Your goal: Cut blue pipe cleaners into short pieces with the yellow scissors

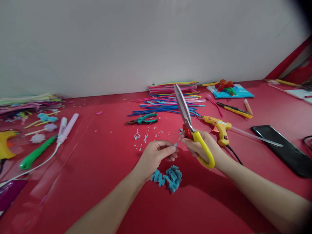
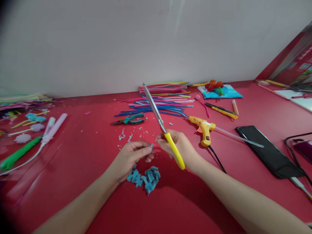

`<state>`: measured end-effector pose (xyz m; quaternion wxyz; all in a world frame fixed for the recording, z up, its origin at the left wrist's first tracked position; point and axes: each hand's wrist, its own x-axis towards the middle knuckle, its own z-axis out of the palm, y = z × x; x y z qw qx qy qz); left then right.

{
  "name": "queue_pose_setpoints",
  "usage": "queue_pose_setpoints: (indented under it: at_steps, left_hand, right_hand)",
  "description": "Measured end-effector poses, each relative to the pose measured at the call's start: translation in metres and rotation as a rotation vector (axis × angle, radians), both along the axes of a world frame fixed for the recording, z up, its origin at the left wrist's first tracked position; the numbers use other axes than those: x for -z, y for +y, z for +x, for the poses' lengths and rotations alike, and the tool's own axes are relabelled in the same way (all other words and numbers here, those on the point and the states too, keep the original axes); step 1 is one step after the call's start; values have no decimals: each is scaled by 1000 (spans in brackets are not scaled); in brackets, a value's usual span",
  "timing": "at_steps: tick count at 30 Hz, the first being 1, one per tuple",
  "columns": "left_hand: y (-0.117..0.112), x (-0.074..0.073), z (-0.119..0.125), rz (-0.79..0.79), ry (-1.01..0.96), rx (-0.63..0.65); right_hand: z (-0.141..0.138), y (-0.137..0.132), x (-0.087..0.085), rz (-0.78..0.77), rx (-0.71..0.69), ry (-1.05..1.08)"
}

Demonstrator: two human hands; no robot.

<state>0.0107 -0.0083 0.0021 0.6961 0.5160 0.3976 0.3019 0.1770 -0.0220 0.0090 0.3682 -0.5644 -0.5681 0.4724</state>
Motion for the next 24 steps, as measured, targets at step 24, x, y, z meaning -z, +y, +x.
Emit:
queue_pose_setpoints:
  at_steps: [24]
  left_hand:
    - [22,21,-23,832,810,-141]
  right_hand:
    - [48,35,21,51,137,-814]
